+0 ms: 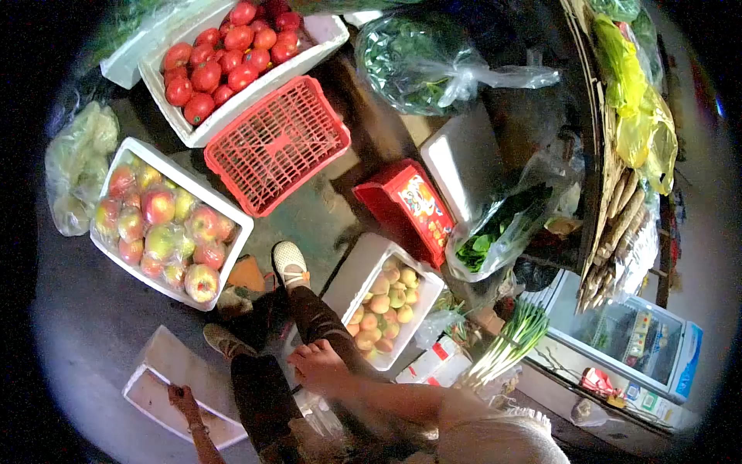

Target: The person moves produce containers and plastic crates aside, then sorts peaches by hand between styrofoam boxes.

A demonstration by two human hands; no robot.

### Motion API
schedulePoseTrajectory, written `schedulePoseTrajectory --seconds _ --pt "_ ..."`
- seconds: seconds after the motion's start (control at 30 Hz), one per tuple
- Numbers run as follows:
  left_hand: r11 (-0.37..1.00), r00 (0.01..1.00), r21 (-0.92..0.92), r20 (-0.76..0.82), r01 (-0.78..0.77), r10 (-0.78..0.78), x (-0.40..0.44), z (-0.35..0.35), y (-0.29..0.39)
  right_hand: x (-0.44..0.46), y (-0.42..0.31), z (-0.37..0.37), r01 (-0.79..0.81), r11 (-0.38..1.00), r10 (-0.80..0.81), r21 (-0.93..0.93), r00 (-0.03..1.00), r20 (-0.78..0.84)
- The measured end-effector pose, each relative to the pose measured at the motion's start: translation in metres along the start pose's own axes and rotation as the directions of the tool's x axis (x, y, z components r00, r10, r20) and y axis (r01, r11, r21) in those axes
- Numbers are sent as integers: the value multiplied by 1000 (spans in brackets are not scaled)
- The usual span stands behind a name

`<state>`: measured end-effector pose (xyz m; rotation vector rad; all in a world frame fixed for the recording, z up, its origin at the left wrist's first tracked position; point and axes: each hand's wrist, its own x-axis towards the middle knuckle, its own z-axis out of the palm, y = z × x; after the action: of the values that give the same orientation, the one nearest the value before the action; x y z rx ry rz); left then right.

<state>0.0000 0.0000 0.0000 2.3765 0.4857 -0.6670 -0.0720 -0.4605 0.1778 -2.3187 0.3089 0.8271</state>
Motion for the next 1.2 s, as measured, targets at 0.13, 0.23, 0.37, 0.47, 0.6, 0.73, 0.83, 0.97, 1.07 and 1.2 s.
schedulePoseTrajectory --seconds 0.13,0.23,0.37,0.47,0.6,0.73,0.83,0.97,1.07,1.2 --pt "974 994 225 -100 -7 31 -68 -60 261 20 3 -8 64 995 -59 70 995 -78" --pt "875 902 283 -65 -393 426 -114 -34 363 7 13 -23 15 999 -13 38 998 -54" --pt "597 668 302 384 -744 637 -135 22 467 7 20 -30 56 996 -47 64 989 -143" --pt "377 464 286 367 -881 806 -145 84 550 8 21 -52 -52 995 49 81 998 37" --pt "296 284 88 628 -951 725 -148 141 639 3 30 -61 -105 929 123 355 992 -29" --pt "299 325 146 604 -943 728 -129 219 661 9 37 -67 -121 852 166 510 985 -42" --pt "358 384 165 583 -919 716 -118 239 650 14 44 -73 -229 873 212 431 973 89" --pt "364 391 156 502 -918 772 -109 240 584 10 53 -71 -115 939 103 323 993 52" --pt "441 488 228 559 -868 671 -101 233 517 19 56 -75 -116 923 139 367 990 -35" --pt "543 596 315 641 -779 484 -76 209 463 21 64 -67 -132 795 261 592 955 -138"
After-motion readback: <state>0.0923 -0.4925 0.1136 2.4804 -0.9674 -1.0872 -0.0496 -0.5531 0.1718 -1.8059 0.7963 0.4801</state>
